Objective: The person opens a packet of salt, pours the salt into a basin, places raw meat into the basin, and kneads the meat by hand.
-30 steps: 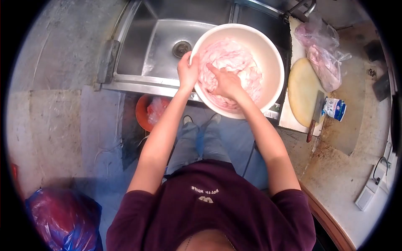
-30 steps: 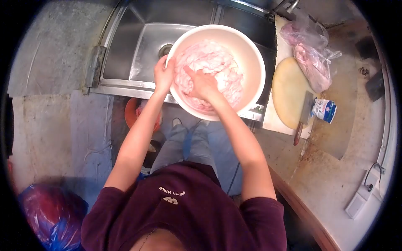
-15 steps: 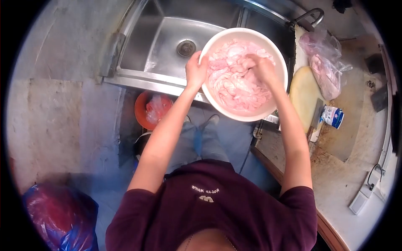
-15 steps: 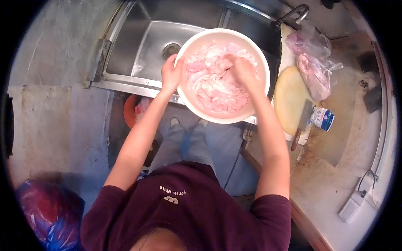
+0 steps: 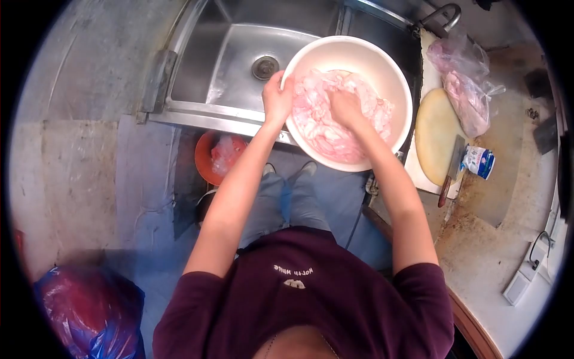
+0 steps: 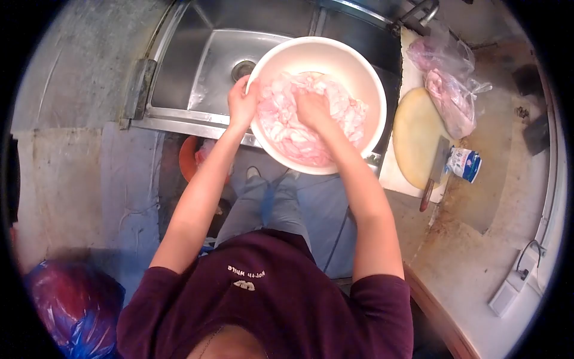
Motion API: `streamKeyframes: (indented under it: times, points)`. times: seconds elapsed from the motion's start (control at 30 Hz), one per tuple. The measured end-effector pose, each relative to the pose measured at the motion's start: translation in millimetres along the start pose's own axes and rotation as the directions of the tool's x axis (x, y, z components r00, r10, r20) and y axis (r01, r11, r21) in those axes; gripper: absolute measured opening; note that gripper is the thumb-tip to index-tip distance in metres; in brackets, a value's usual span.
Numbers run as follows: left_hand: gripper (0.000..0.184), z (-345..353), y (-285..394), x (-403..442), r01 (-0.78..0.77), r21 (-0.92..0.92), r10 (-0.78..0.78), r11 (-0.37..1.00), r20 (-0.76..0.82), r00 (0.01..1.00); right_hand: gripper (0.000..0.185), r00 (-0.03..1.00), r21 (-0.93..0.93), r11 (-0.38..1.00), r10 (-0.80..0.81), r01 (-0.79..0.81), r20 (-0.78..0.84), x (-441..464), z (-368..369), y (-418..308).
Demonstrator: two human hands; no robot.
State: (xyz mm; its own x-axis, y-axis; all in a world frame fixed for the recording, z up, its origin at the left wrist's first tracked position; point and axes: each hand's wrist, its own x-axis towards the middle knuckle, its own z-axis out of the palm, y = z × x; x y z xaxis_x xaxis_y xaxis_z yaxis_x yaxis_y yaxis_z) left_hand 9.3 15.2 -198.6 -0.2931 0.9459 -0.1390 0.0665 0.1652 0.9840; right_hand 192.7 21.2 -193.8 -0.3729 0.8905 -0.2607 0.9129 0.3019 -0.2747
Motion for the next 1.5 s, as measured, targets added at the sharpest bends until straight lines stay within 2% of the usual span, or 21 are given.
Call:
streamKeyframes:
  times: [0.03,0.13,0.23,0.27,0.33,0.4,0.43,0.5,0.6,0.63,0.7,0.8,0.9,0.93,1.03,1.13,1.23,1.27,1.33,1.43,1.5]
  points:
    - [0.029,-0.3,1.5,1.1,0.046,-0.022,-0.046,0.999,0.014,0.999,0.030,0.998,-0.015,1.000,-0.015,0.014,-0.057,-5.3,6.6,-1.3]
    - [0.029,0.3,1.3,0.1,-0.099,-0.022,0.099,0.995,0.003,0.995,0.021,0.998,-0.040,0.998,0.053,-0.054,-0.042,-10.8,24.1,-4.2]
    - [0.028,-1.4,5.9,-0.5,-0.114,0.012,0.114,0.993,-0.002,0.994,0.020,0.994,-0.062,0.993,0.099,-0.096,0.048,4.0,16.5,-2.1]
    - [0.028,-2.0,7.6,-1.9,-0.072,-0.028,0.073,0.997,0.025,0.997,0.023,0.999,-0.016,0.999,0.041,-0.041,-0.029,8.9,12.0,3.5]
    - [0.029,-3.8,25.4,-7.8,0.022,-0.106,-0.014,0.994,0.074,0.997,0.028,0.981,0.058,0.995,-0.073,0.085,-0.179,18.1,-5.4,20.7]
    - [0.030,-4.4,10.7,-2.3,-0.103,0.029,0.102,0.994,0.030,0.994,0.042,0.952,0.143,0.986,-0.037,0.084,-0.305,24.6,-36.2,26.3]
    - [0.030,-3.9,3.9,-0.3,-0.163,0.100,0.161,0.982,0.022,0.987,0.047,0.950,0.124,0.985,-0.079,0.122,-0.301,34.1,-43.4,26.2]
    - [0.030,-0.9,0.3,0.8,-0.143,0.073,0.143,0.987,0.002,0.990,0.058,0.939,0.079,0.978,-0.158,0.191,-0.304,51.7,-52.4,29.0]
    - [0.030,-0.6,-0.1,0.8,-0.093,0.066,0.092,0.993,0.025,0.995,0.072,0.999,0.031,0.999,-0.009,0.011,-0.041,56.2,-35.5,-21.7]
    - [0.030,-2.3,1.1,3.2,-0.076,0.072,0.073,0.995,0.042,0.996,0.083,0.999,0.001,1.000,-0.023,0.023,-0.038,50.5,-23.7,-35.7]
    - [0.029,-2.4,1.3,3.5,-0.087,0.032,0.086,0.996,0.026,0.996,0.064,0.997,-0.082,0.995,-0.043,0.049,0.069,28.7,-22.3,-57.2]
    - [0.029,0.4,-4.8,3.7,-0.111,0.025,0.111,0.993,0.015,0.994,0.044,0.992,-0.057,0.993,-0.101,0.105,0.076,11.1,5.6,-52.8]
    - [0.028,-0.9,-5.4,6.0,-0.124,0.024,0.123,0.992,0.031,0.992,0.035,0.992,0.075,0.997,-0.044,0.035,0.122,-0.4,8.5,-39.4]
    - [0.028,-0.7,-2.8,3.5,-0.119,0.019,0.118,0.993,0.041,0.992,0.035,0.996,0.036,0.999,-0.036,0.033,0.080,-11.2,4.1,-34.4]
    - [0.028,0.1,2.8,0.0,-0.096,0.012,0.095,0.995,0.044,0.994,0.041,0.998,0.120,0.992,-0.052,0.047,0.043,-49.0,-23.1,-22.7]
    - [0.027,-0.7,-1.6,0.5,-0.124,0.030,0.123,0.992,0.032,0.992,0.051,0.992,0.346,0.938,0.053,-0.011,-0.113,-85.3,-39.1,-11.4]
    - [0.029,-2.2,2.4,-0.4,-0.117,0.076,0.114,0.990,0.044,0.993,0.058,0.983,0.180,0.981,0.098,-0.069,-0.157,-100.0,-33.4,12.0]
    - [0.030,-2.3,2.9,0.9,-0.127,0.073,0.124,0.989,0.043,0.991,0.063,0.989,-0.007,0.999,0.040,-0.041,-0.141,-104.7,-32.9,16.6]
    - [0.030,-0.9,3.8,0.1,-0.143,0.074,0.140,0.987,0.046,0.989,0.066,0.991,-0.154,0.985,0.061,-0.079,-0.122,-104.3,-25.9,4.4]
    - [0.030,-1.1,12.8,-5.6,-0.123,0.078,0.120,0.989,0.045,0.992,0.058,0.993,-0.216,0.970,0.104,-0.114,-0.056,-77.8,6.4,5.5]
    - [0.028,-0.9,8.3,-3.2,-0.050,0.064,0.047,0.997,0.053,0.998,0.049,0.990,-0.107,0.985,0.139,-0.137,0.013,-45.9,23.1,13.3]
